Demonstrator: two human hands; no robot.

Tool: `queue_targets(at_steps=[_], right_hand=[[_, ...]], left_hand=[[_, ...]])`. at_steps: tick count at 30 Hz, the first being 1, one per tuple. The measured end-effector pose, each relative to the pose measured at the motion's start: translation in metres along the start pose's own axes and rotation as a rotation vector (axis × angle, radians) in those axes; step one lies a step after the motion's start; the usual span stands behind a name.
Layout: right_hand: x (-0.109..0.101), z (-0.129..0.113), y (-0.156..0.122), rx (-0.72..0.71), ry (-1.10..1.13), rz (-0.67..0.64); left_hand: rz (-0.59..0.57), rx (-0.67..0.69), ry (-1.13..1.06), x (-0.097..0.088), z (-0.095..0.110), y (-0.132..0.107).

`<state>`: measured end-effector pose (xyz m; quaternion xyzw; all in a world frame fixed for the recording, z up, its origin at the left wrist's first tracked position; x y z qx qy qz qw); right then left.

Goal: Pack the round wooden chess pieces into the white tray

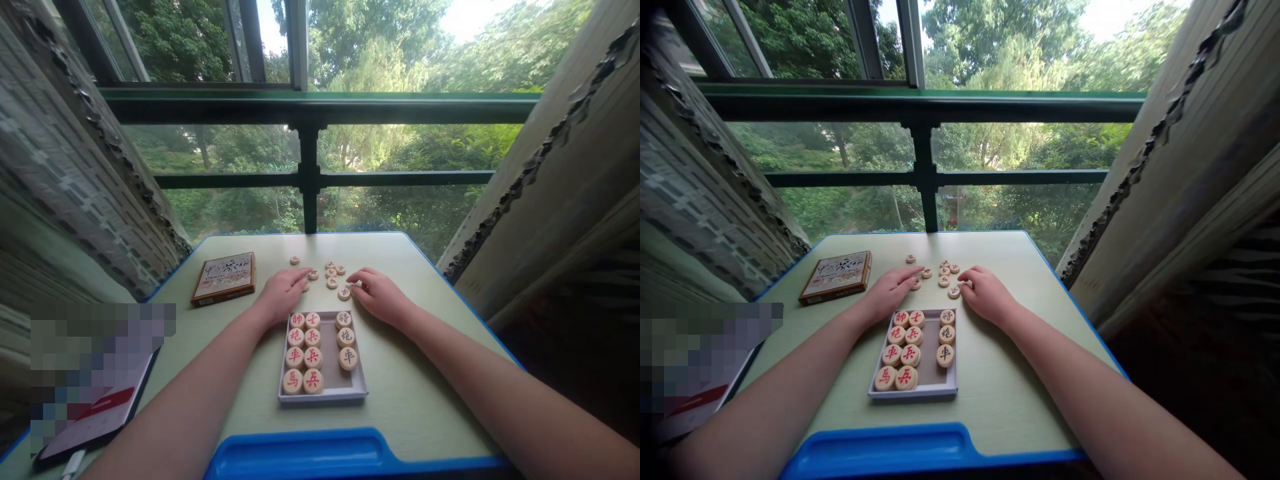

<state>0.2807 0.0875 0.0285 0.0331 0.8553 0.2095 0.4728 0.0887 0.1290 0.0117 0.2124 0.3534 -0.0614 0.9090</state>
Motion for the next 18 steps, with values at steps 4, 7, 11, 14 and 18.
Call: queue_targets(at_steps=[4,7,11,14,18], right_hand=[[-0.003,0.004,0.001,0.038,-0.001,-0.007],[-0.008,0.008,0.0,0.065,-0.031,-0.033],[-0.009,0.005,-0.002,0.033,-0.037,-0.092],[-0.009,0.0,-0.003,-0.001,-0.036,-0.099],[-0.005,-0.001,-0.004,-0.012,-0.046,-0.123]], left_hand=[[-0.026,-0.117,-0.028,0.002,-0.007,0.0],[0.005,-0.258,-0.161,-0.002,-0.018,-0.001],[-0.016,-0.264,-0.204,-0.003,-0.022,-0.001],[-0.017,-0.209,-0.109,-0.005,-0.018,-0.001],[-0.01,-0.173,-0.042,-0.006,-0.012,-0.002]])
Point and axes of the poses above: each hand's wrist, its own y-axis towards the middle knuckle, its own x-axis out of the palm, z = x × y, the point moved 7 cm from there along y, towards the middle knuckle, and after that the axes turned 7 degrees about z, right-handed, at the moved point
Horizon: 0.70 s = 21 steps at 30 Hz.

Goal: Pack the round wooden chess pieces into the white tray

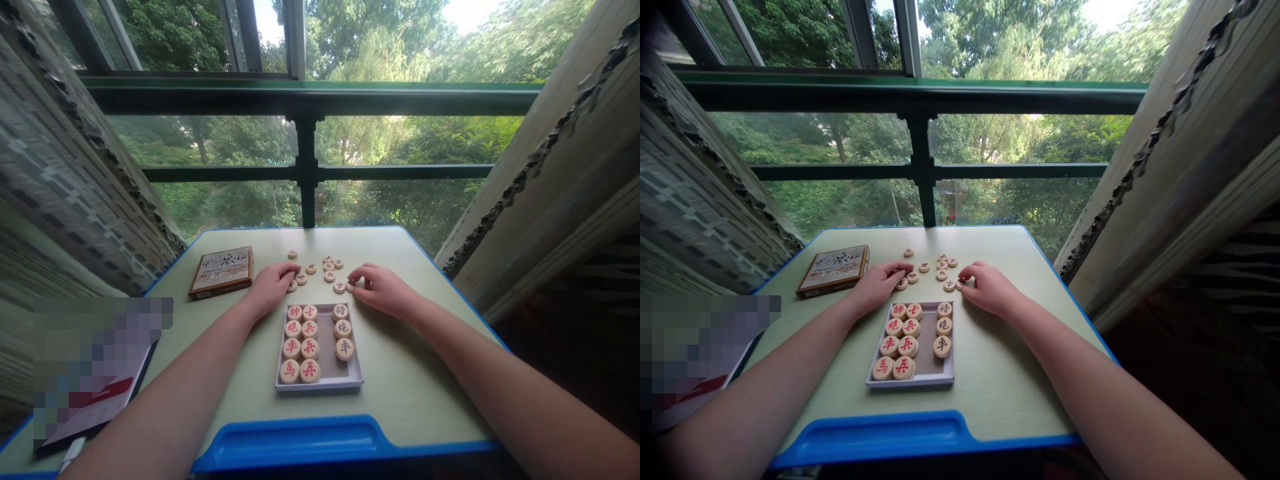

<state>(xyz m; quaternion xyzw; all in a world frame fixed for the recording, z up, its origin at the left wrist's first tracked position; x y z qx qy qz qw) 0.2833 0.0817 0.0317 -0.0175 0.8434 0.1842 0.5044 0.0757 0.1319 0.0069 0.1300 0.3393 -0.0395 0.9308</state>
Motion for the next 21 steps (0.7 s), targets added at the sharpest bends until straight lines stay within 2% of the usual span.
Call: queue_targets(at_steps=[8,14,17,21], right_hand=[[0.005,-0.015,-0.004,-0.167,-0.025,0.061],[0.008,-0.011,-0.002,-0.132,-0.036,0.081],[0.009,-0.006,-0.002,-0.104,-0.033,0.095],[0.01,-0.008,-0.003,-0.129,-0.011,0.089]], left_hand=[[-0.001,-0.03,-0.036,0.001,0.0,0.0],[0.033,-0.103,-0.127,0.001,-0.011,0.003],[0.087,-0.144,-0.201,-0.003,-0.019,0.005],[0.159,-0.148,-0.088,-0.012,-0.022,0.004]])
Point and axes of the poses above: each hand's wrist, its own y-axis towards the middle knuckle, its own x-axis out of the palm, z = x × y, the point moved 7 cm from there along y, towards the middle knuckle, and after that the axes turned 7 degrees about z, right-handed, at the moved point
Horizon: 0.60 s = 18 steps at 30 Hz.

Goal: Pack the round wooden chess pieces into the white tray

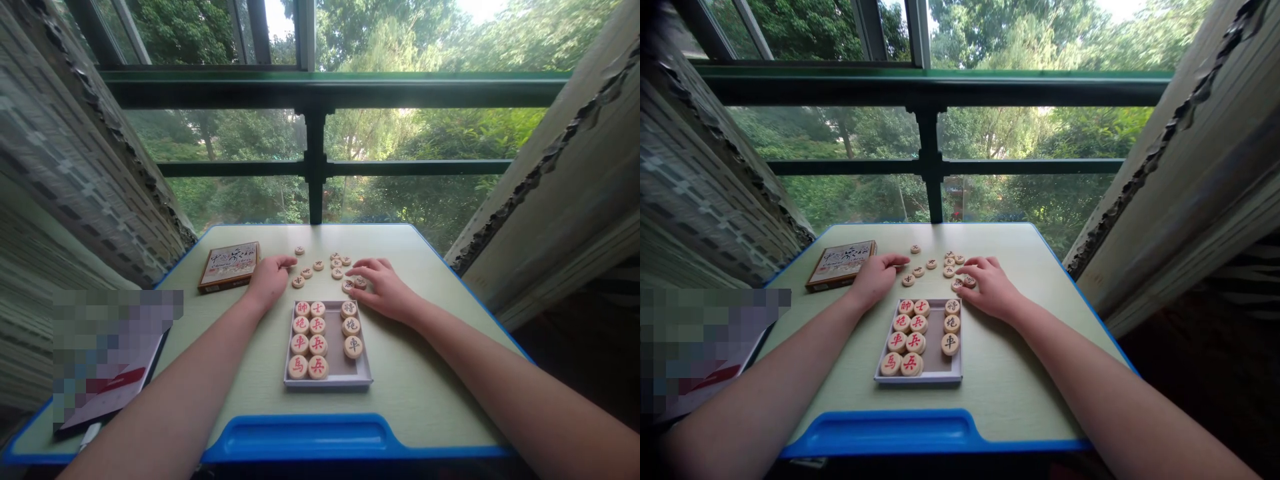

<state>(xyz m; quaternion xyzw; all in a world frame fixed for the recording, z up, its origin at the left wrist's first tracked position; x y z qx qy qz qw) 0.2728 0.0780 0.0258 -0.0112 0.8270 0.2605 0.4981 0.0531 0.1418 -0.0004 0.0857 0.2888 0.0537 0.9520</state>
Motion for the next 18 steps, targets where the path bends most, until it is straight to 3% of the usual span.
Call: queue_targets(at_steps=[7,13,18], right_hand=[[0.001,0.0,0.001,0.018,-0.017,-0.015],[0.002,-0.001,0.001,0.01,-0.014,-0.012],[0.003,-0.01,0.001,-0.097,0.033,-0.043]], left_hand=[[-0.073,0.218,0.258,0.007,0.016,-0.004],[-0.133,0.239,0.308,0.015,0.02,-0.005],[-0.223,0.178,0.172,0.013,0.017,-0.005]])
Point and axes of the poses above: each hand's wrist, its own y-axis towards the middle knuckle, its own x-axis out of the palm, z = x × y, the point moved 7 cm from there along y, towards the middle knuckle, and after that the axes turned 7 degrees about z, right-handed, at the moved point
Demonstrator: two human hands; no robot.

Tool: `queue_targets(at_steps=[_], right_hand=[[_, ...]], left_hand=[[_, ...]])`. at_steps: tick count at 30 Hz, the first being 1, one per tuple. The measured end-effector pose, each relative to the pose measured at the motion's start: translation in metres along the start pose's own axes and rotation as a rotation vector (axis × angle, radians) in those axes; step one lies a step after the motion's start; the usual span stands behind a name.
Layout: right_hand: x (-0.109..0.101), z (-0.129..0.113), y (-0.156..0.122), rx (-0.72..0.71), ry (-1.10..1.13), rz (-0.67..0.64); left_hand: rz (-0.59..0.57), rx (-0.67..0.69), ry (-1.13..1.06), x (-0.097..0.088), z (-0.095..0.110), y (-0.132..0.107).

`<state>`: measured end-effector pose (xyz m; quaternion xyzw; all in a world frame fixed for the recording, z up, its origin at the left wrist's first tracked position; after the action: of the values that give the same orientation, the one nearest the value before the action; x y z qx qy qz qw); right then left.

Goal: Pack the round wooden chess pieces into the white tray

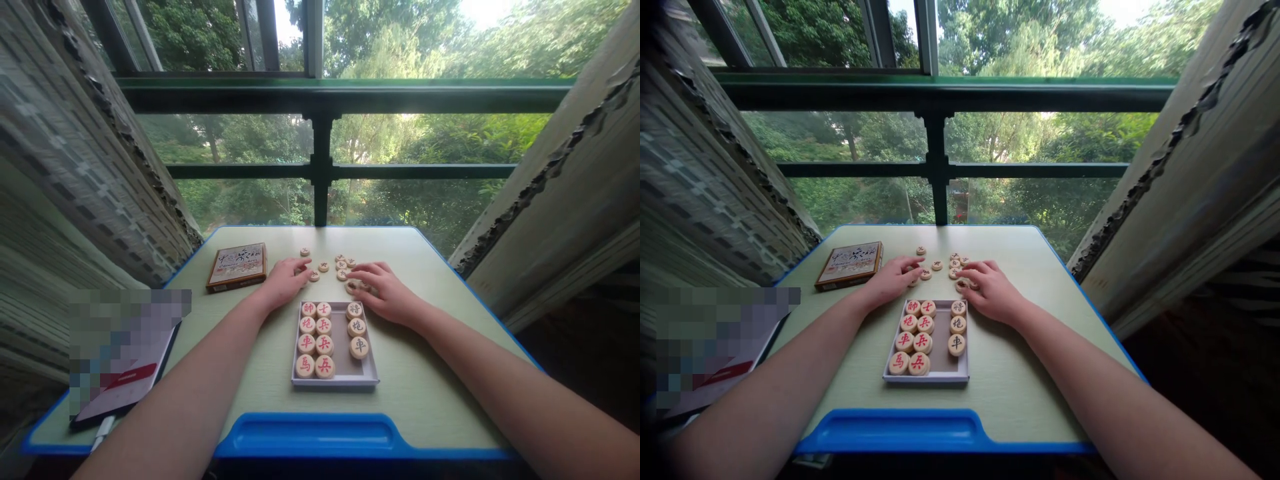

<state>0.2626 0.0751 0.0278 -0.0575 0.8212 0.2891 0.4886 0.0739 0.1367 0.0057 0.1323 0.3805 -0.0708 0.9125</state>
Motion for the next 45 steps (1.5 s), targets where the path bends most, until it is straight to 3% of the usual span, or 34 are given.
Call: queue_targets(at_steps=[9,12,17,20,27,36,41,45], right_hand=[[0.003,-0.004,0.003,-0.101,0.077,-0.018],[0.003,-0.003,0.002,-0.107,0.072,0.016],[0.004,0.001,0.002,-0.112,0.042,0.029],[0.004,0.003,0.002,-0.089,0.024,0.028],[0.002,0.003,0.002,-0.065,0.015,0.05],[-0.003,0.005,0.002,-0.038,0.001,0.088],[-0.011,0.003,0.002,-0.032,-0.012,0.132],[-0.017,-0.02,0.0,-0.126,0.032,0.151]], left_hand=[[-0.096,-0.07,-0.152,-0.015,-0.008,-0.005],[-0.067,-0.051,-0.196,-0.017,-0.007,-0.005],[0.035,0.01,0.016,-0.023,-0.001,-0.005],[0.03,0.024,0.177,-0.022,0.002,-0.007],[-0.005,0.054,0.098,-0.019,0.003,-0.008],[0.003,0.081,0.328,-0.022,0.006,-0.009],[0.083,0.17,0.171,-0.025,0.023,-0.013],[0.093,0.27,-0.071,-0.023,0.044,-0.021]])
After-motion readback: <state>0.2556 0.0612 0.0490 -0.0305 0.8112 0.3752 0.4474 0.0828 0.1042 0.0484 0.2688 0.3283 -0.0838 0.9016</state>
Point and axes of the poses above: each hand's wrist, its own y-axis towards the middle knuckle, its own x-axis out of the palm, z = x × y, the point moved 7 cm from there along y, towards the middle knuckle, and after that the axes turned 7 degrees about z, right-handed, at the moved point
